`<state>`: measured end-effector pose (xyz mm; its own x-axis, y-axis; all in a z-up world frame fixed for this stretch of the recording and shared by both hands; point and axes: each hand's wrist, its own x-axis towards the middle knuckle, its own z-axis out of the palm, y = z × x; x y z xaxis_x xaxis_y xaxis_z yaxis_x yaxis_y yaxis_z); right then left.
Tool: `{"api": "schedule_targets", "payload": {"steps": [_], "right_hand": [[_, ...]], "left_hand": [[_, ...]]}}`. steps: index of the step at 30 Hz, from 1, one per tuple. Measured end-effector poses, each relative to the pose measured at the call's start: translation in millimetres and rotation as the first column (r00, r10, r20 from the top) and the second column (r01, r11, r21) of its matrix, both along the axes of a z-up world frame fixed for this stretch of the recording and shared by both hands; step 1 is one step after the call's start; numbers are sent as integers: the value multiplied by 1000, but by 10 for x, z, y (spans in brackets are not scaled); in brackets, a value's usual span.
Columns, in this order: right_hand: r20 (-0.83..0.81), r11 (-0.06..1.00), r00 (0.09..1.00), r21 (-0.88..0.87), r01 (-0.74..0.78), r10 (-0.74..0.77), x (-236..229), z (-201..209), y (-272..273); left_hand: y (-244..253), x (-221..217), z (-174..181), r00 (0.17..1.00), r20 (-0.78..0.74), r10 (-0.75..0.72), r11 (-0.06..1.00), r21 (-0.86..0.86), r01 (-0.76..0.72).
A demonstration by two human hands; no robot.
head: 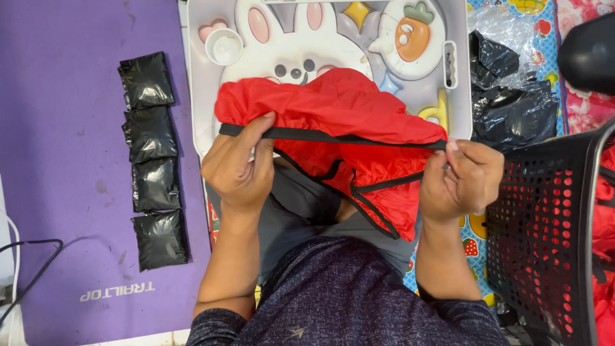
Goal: Cleaning and trimming the elastic edge of a red fabric cover using a scraper and scissors.
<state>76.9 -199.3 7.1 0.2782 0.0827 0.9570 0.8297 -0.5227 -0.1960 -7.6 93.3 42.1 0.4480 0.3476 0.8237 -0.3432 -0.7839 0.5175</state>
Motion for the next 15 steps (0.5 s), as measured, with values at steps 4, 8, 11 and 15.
{"api": "schedule_targets", "payload": {"steps": [4,8,11,15], "right_hand": [[-45,997,997,-44,58,-60,3,-17,9],[-100,992,994,-124,20,-33,2,143,116],[35,973,999,-229,25,-17,-46,325,236],[55,949,981,-267,-166,187,19,539,441]], "left_hand": [[-98,96,-2,999,9,-42,996,84,41],[-205,177,24,999,20,-51,993,106,48],[-298,221,88,997,12,-72,987,143,70],[-406,255,117,990,64,-122,974,200,107]]}}
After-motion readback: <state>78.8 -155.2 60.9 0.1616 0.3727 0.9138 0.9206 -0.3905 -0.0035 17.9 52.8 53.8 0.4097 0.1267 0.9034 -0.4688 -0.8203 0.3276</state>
